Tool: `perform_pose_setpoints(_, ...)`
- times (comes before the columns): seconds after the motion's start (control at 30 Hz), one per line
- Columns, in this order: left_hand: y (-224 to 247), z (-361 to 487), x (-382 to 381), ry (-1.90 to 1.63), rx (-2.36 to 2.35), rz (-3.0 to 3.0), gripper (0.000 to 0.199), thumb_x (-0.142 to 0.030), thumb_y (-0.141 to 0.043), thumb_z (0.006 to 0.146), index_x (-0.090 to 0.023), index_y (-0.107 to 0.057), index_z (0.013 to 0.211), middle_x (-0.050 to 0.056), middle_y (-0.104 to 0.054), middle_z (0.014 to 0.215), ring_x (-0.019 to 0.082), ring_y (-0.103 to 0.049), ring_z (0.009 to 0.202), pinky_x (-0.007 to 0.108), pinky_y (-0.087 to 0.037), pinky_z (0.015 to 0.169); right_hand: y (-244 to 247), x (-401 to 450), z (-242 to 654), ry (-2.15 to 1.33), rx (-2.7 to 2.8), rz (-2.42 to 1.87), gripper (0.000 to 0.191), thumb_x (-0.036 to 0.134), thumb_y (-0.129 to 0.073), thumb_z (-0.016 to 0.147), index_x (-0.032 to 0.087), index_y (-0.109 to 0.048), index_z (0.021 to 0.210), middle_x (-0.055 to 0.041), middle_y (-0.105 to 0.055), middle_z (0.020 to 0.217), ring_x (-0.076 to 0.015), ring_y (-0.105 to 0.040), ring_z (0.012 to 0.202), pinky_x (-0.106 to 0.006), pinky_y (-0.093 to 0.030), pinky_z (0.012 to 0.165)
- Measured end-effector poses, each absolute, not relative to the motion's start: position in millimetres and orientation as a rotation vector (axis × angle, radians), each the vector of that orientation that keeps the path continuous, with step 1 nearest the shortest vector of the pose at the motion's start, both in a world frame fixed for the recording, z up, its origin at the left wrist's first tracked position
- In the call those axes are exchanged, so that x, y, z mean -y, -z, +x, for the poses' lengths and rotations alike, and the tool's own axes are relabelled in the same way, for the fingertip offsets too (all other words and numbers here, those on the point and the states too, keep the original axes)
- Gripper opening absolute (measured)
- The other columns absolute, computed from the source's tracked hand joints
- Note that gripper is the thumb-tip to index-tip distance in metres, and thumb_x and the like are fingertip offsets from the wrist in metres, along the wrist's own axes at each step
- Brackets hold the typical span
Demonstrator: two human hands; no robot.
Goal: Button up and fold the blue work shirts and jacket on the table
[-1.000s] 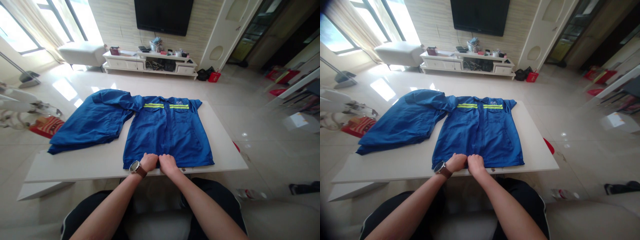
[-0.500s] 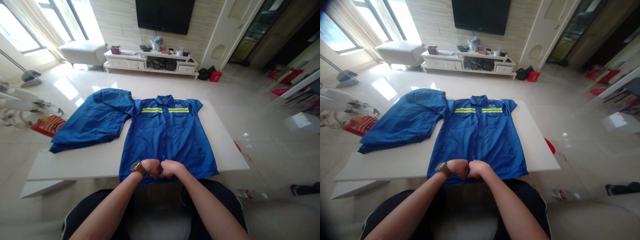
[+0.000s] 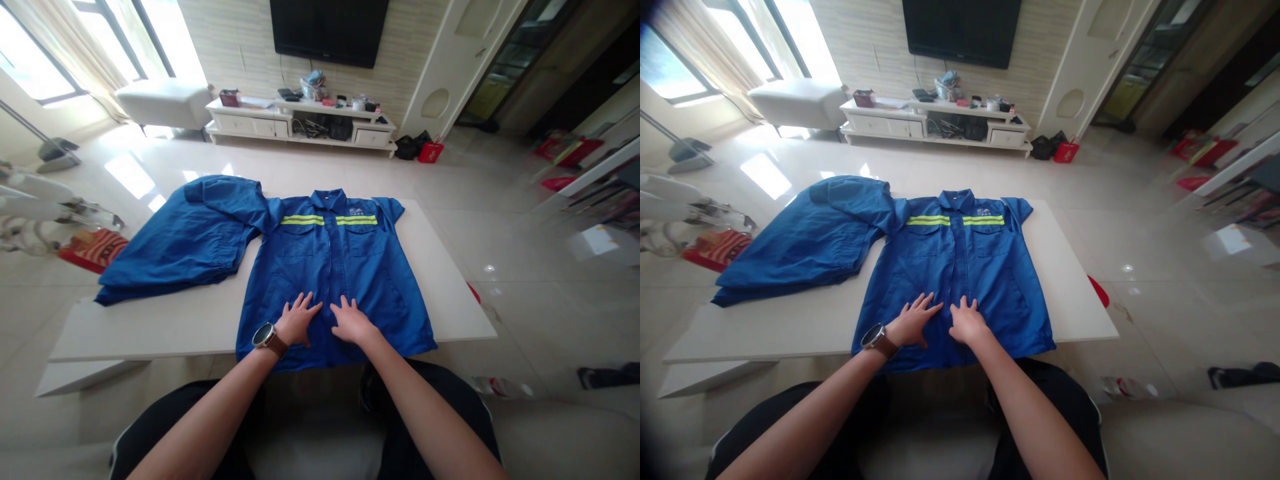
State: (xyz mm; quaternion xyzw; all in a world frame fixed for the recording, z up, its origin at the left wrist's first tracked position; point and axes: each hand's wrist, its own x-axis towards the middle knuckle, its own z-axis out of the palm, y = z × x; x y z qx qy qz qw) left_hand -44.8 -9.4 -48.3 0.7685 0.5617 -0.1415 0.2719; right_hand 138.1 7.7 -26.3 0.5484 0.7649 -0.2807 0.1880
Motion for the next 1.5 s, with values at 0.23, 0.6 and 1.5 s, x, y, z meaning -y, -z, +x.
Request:
perform_pose_setpoints(0.23,32.9,-41.4,11.7,0.426,-1.428,2.077,0.097,-0.033,-0.092,0.062,-0.035,-0.051,0.149,0.016,-0.042,0.159,0.044,-0.040,0.146,0.065,-0.045,0.108,-0.5,-7.5,143.2,0.703,-2.154,1.383,0.044,0.028,-0.060,0.091,0.017,-0.070,0.132,-0.0213,-0.055,0.147,-0.0380,-0.066,0.122,-0.046,-0.050,0.103)
perform_pose_setpoints(0.6,50.7,-48.9,2.5,0.284,-1.549,2.049,0.122,-0.032,-0.091,0.065,-0.035,-0.023,0.165,0.012,-0.006,0.177,0.042,-0.002,0.162,0.066,-0.022,0.124,21.8,-15.6,152.6,0.815,-1.938,1.705,0.085,0.027,-0.069,0.089,0.033,-0.029,0.165,-0.0157,-0.007,0.175,-0.0544,-0.017,0.155,-0.058,-0.041,0.112)
perform_pose_setpoints(1.5,40.6,-50.9,-1.3,0.254,-1.588,2.140,0.052,-0.031,-0.068,0.089,-0.025,-0.064,0.140,0.013,-0.048,0.161,0.037,-0.047,0.147,0.053,-0.043,0.116,19.1,-11.2,144.7,0.582,-2.249,1.598,0.045,0.035,-0.055,0.097,0.017,-0.061,0.137,-0.0204,-0.064,0.141,-0.0356,-0.064,0.126,-0.045,-0.051,0.099)
